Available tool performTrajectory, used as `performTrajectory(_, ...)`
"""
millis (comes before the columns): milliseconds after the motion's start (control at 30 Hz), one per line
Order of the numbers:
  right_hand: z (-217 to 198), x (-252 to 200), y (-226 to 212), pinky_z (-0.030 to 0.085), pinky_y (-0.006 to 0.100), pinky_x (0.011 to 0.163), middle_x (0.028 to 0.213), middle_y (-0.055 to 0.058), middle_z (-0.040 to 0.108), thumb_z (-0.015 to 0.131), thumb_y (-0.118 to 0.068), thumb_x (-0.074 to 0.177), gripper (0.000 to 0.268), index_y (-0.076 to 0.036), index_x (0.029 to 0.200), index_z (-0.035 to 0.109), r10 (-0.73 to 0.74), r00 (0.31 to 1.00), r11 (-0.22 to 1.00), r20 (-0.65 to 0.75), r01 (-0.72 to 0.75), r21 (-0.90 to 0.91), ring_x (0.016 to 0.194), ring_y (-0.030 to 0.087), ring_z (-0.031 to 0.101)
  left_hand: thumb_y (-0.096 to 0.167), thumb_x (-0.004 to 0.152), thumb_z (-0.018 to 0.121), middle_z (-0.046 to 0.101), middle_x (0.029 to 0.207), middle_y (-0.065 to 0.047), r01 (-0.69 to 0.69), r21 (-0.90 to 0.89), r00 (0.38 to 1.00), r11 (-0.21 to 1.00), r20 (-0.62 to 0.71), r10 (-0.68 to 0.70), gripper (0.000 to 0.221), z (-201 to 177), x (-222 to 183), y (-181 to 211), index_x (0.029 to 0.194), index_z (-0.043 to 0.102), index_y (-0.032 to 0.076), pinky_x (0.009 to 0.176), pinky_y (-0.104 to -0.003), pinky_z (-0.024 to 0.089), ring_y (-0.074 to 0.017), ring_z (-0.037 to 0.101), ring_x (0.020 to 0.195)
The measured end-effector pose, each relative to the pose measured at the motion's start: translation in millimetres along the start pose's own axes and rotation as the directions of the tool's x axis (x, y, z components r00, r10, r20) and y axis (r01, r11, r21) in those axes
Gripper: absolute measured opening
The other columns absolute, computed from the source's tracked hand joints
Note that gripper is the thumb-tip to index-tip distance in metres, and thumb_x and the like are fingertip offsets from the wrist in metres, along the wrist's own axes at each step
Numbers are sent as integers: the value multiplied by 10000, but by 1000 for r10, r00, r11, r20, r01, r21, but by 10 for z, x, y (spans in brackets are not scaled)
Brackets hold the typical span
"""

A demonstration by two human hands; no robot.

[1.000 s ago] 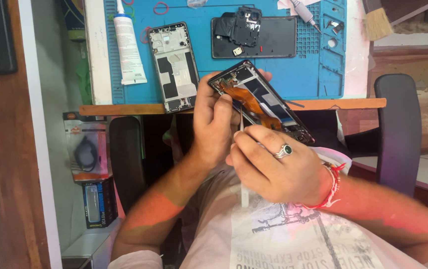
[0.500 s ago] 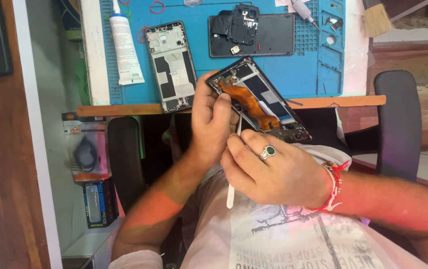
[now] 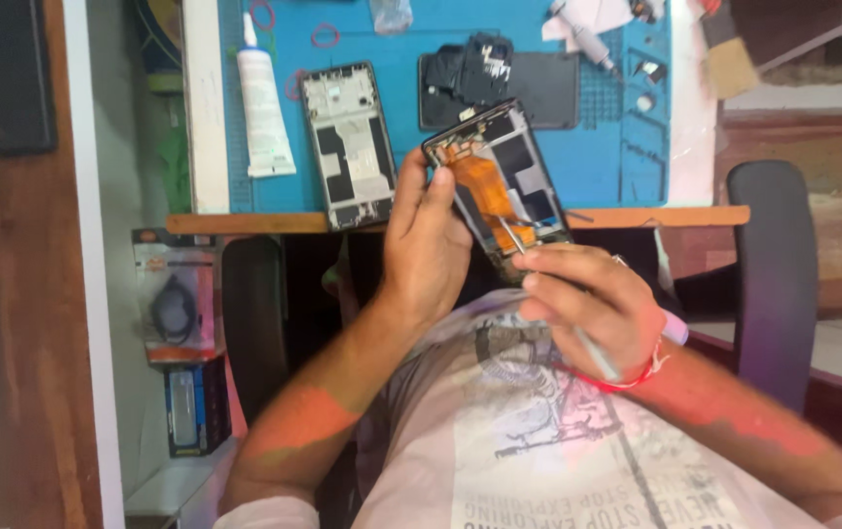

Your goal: The person uses a metal spudger to carefully pry and lift a flexible ribbon cable from a smartphone chassis. They work along the edges of the cable, detaching it from the internal frame while holding the device steady.

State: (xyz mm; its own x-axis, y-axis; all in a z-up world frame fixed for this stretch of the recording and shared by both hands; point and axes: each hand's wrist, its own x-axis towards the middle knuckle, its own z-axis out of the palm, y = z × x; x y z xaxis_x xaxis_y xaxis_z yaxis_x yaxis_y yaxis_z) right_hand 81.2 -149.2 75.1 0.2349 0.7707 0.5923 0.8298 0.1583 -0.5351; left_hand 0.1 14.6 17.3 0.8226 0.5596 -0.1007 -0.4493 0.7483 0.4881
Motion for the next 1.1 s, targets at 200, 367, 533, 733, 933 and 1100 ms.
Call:
performTrajectory(200,167,-62,137,641,360,874,1162,150,695,674,-133,1055,155,18,1089,669,410,849,866,-334,-248,434,961,271,762,117,1054,428,611,1304,-69,33,162,979,986,-205,1,330,221,68,20,1383,461,112,1051,-410,491,-199,605,1219)
performTrajectory(367,84,81,317,640,380,841,1138,161,689,648,-177,1073,224,46,1077,661,460,795,831,-396,-228,507,939,274,754,73,1045,512,651,1156,-144,78,221,969,972,-247,-21,249,160,270,87,1286,482,20,920,-461,560,-249,672,1039)
performTrajectory(533,-102,157,526,644,381,843,1183,157,684,638,-226,1115,268,42,1126,646,399,816,839,-418,-142,525,944,259,733,10,981,544,640,1155,-127,75,218,975,973,-220,-26,323,51,363,40,1294,467,7,923,-440,564,-224,662,1031)
performTrajectory(733,-171,71,648,663,426,885,1180,166,680,654,-201,1085,242,35,1138,662,454,822,802,-344,-210,559,984,275,737,12,949,520,599,1215,-108,81,257,953,963,-303,0,388,-41,538,-319,1319,414,65,867,-369,539,-204,629,1056)
performTrajectory(933,-255,22,807,638,338,870,1174,170,698,668,-118,1067,164,37,1118,673,371,901,857,-226,-238,458,952,248,751,21,970,533,570,1164,-67,94,452,946,887,-318,62,391,-131,525,-444,1329,402,104,791,-331,527,-151,588,976)
performTrajectory(1100,-282,17,819,636,314,885,1179,172,700,700,-33,1040,95,41,1099,692,314,944,900,-103,-261,350,991,247,759,-34,985,623,587,1138,-87,-89,766,986,637,-23,166,489,-246,486,-247,1417,427,84,766,-291,521,-131,578,915)
